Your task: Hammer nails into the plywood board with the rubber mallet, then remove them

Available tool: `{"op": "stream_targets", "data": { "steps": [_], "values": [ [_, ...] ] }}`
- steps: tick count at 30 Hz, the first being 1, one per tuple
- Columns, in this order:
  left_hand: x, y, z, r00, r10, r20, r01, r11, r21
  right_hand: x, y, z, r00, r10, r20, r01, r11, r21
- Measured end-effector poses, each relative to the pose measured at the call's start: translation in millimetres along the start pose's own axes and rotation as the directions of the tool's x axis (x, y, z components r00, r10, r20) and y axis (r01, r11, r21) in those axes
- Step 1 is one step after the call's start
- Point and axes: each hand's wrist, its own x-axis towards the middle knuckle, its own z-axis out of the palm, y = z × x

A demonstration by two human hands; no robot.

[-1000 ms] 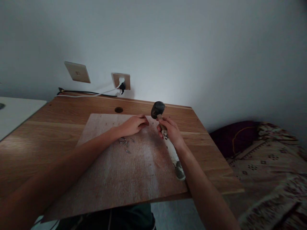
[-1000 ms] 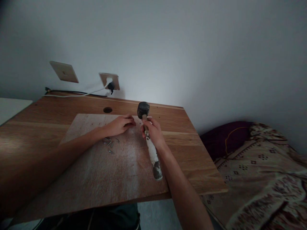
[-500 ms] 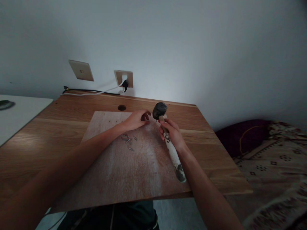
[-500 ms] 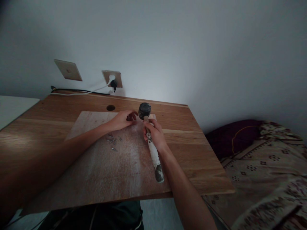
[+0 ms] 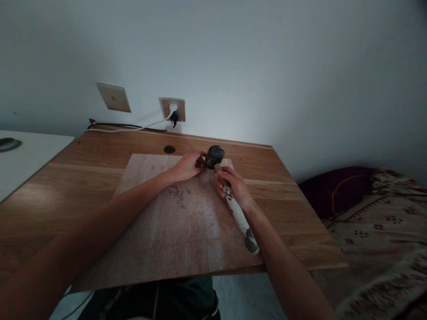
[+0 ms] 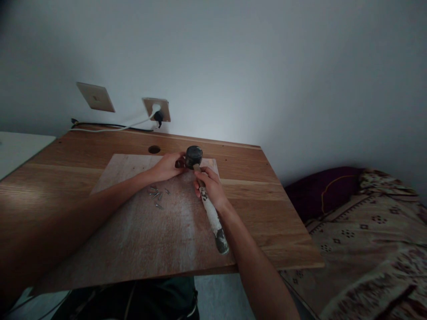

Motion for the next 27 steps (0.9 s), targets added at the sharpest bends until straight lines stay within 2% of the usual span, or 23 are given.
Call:
{"op": "stream_targets", "data": {
  "steps": [5,10,16,22,27],
  "values": [
    [0.0,0.0,0.1,1.000,-0.008,-0.013,0.009,1.000,0.019,-1.9,-1.0,1.3,1.000,0.030,0.002,-0.030,0.998,-0.054],
    [0.6,-5.0,1.7,1.000,0.013,-0.011,-0.013,1.000,0.008,-1.6,-0.7,0.9,1.000,-0.011,0.006,0.011,0.999,-0.043],
    [0.1,-6.4,1.5,0.999,0.041,-0.021,-0.041,0.999,0.027,3.1,3.6,-4.0,0.997,0.068,0.021,-0.065,0.993,-0.095],
    [-2.4,0.9,-0.5,1.000,0.013,0.021,-0.012,1.000,-0.027,-7.3,-12.2,-3.2,1.000,0.019,-0.004,-0.019,0.994,-0.111],
    [-1.1,-0.9,3.7,1.000,0.007,0.018,-0.006,0.999,-0.036,-26.7,-25.1,-17.3,0.985,0.171,0.006,-0.162,0.944,-0.287]
  ]
}}
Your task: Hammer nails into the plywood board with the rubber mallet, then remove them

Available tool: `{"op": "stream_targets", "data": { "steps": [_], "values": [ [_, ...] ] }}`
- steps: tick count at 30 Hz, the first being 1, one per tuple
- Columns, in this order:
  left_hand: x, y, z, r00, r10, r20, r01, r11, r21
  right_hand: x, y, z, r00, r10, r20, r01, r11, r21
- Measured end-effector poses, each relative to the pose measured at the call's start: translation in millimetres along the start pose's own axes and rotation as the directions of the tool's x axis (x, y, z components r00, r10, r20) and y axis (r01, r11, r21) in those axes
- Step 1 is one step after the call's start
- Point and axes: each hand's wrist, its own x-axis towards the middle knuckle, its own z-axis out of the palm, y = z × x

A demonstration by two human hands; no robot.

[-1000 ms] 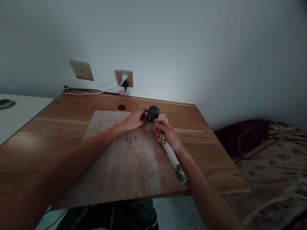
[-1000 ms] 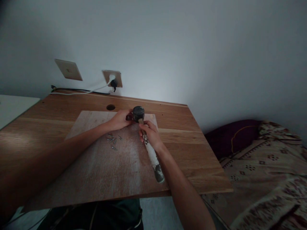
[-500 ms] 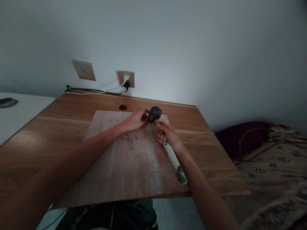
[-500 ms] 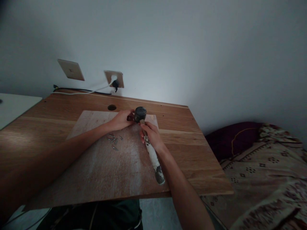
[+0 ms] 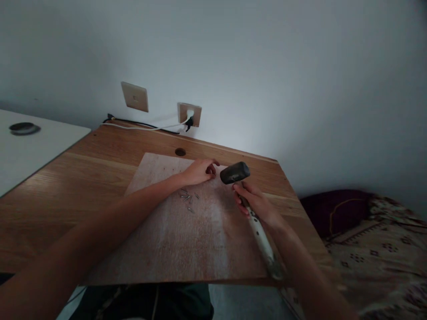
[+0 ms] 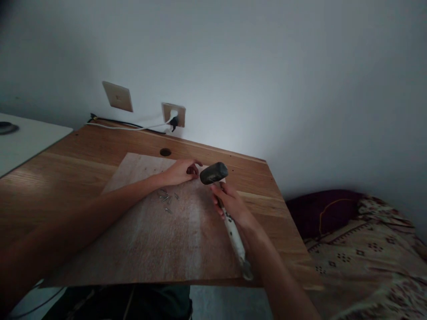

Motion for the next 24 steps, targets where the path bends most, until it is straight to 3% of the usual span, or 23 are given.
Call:
{"op": "stream_targets", "data": {
  "steps": [4,12,16,19,24],
  "values": [
    [1.5,-3.4,2.5,1.000,0.022,-0.006,-0.022,1.000,0.019,-4.3,7.5,-10.2,1.000,0.014,0.004,-0.013,0.972,-0.233],
    [0.5,-0.7,1.9,1.000,0.014,0.001,-0.014,0.999,0.031,13.5,-19.9,-5.0,0.961,-0.255,-0.108,0.165,0.839,-0.519],
    [0.3,-0.5,3.2,1.000,-0.005,0.000,0.005,0.999,0.034,25.5,-24.0,-0.3,0.954,-0.277,-0.117,0.135,0.742,-0.656],
    [0.4,-1.3,3.7,1.000,-0.002,-0.007,0.002,1.000,0.024,29.9,-21.5,-0.8,0.967,-0.236,-0.094,0.102,0.701,-0.706],
    [-0.8,0.7,3.1,1.000,0.010,-0.003,-0.009,1.000,0.018,27.6,-23.9,-2.2,0.946,-0.288,-0.151,0.114,0.728,-0.676]
  ]
}}
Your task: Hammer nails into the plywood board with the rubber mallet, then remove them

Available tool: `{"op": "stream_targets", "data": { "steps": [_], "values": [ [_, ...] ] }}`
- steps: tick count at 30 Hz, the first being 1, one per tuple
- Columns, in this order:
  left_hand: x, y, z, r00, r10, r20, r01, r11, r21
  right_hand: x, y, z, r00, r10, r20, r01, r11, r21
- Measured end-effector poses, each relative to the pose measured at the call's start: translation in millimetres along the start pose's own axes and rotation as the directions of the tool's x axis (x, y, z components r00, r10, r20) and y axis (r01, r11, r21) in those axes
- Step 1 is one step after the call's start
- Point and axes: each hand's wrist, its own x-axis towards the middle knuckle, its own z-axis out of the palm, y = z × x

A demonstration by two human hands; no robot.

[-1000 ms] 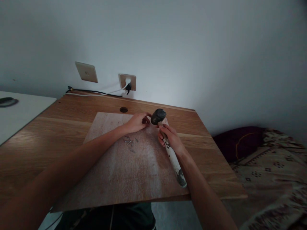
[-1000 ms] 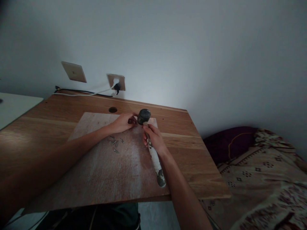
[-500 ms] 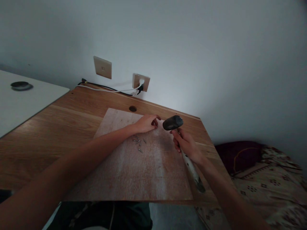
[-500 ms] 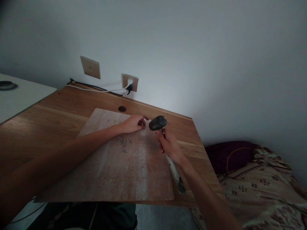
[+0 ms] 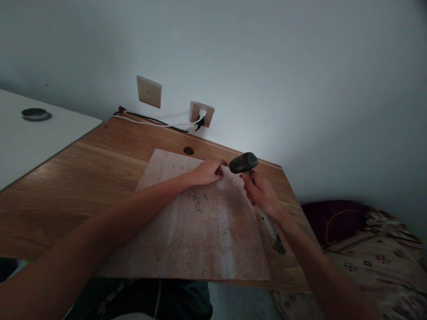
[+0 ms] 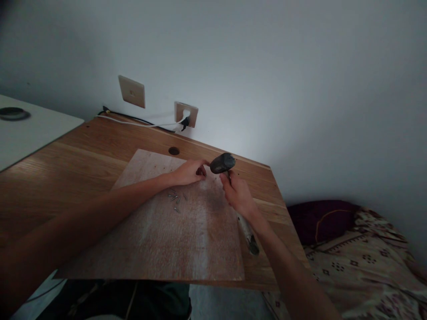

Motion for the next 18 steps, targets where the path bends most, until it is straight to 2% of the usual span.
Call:
{"op": "stream_targets", "data": {
  "steps": [6,8,11,12,13,15,16,18],
  "values": [
    [1.2,1.9,-2.7,1.000,-0.007,0.011,0.007,1.000,0.010,-4.6,4.0,9.4,0.996,0.009,0.092,-0.005,0.999,-0.050],
    [2.5,3.1,-12.7,1.000,-0.001,0.026,0.001,1.000,0.011,-11.8,8.4,11.1,0.997,-0.003,0.073,0.004,1.000,-0.017],
    [0.4,10.7,-39.3,0.998,0.011,0.066,-0.018,0.994,0.108,-27.5,15.8,12.9,0.995,-0.052,0.084,0.051,0.999,0.008],
    [-2.4,15.0,-48.9,0.991,0.040,0.126,-0.059,0.987,0.152,-32.7,18.2,14.3,0.993,-0.071,0.099,0.072,0.997,-0.001],
    [-6.3,19.9,-57.3,0.970,0.077,0.230,-0.116,0.980,0.161,-37.4,20.6,16.4,0.990,-0.089,0.109,0.091,0.996,-0.018],
    [-17.0,30.2,-67.5,0.899,0.137,0.416,-0.199,0.974,0.110,-44.3,24.6,22.2,0.988,-0.111,0.108,0.118,0.991,-0.055],
    [-23.1,35.0,-68.5,0.878,0.160,0.450,-0.229,0.968,0.102,-46.5,26.2,25.4,0.989,-0.112,0.101,0.119,0.991,-0.066],
    [-34.8,42.8,-63.5,0.871,0.199,0.449,-0.270,0.958,0.100,-49.1,28.1,30.9,0.992,-0.090,0.084,0.096,0.993,-0.068]
  ]
}}
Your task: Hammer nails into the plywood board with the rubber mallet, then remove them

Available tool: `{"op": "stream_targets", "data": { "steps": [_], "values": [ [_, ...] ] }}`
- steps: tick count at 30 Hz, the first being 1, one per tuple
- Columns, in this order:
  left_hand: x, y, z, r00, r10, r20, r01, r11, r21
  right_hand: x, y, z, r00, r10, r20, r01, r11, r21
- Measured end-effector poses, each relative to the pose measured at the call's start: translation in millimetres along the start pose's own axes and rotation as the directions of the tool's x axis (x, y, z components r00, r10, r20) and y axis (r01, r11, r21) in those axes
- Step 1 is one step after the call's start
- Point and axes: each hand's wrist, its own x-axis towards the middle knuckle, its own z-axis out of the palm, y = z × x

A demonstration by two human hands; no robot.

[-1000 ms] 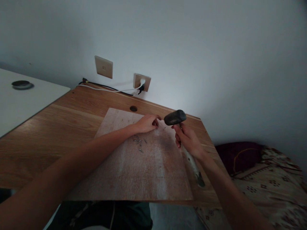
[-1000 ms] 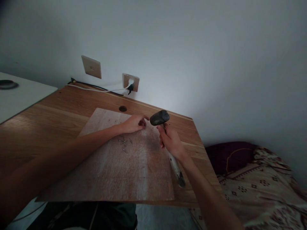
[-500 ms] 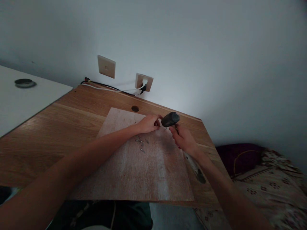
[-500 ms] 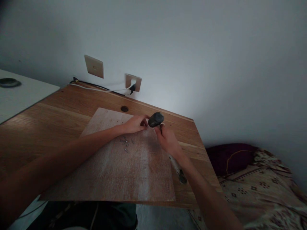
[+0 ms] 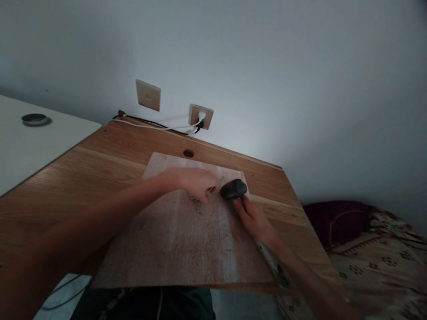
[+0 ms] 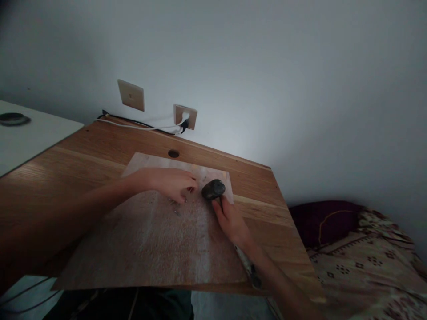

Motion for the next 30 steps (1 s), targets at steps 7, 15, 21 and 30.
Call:
{"op": "stream_targets", "data": {
  "steps": [7,15,21,30],
  "values": [
    [3.3,5.1,15.0,0.999,-0.030,0.022,0.031,0.998,-0.060,-2.0,-1.2,4.1,1.000,0.028,0.001,-0.028,0.999,-0.024],
    [16.0,-37.4,4.5,0.866,-0.237,-0.440,0.132,0.958,-0.256,-1.6,3.0,4.8,0.999,0.042,-0.010,-0.042,0.999,0.002],
    [18.0,-48.9,32.4,0.869,-0.222,-0.442,0.159,0.972,-0.175,-0.8,5.2,5.5,0.999,0.023,-0.034,-0.023,1.000,0.015],
    [18.0,-44.4,36.4,0.871,-0.228,-0.436,0.198,0.974,-0.113,-0.6,3.1,3.3,1.000,0.015,-0.020,-0.016,1.000,-0.012]
  ]
}}
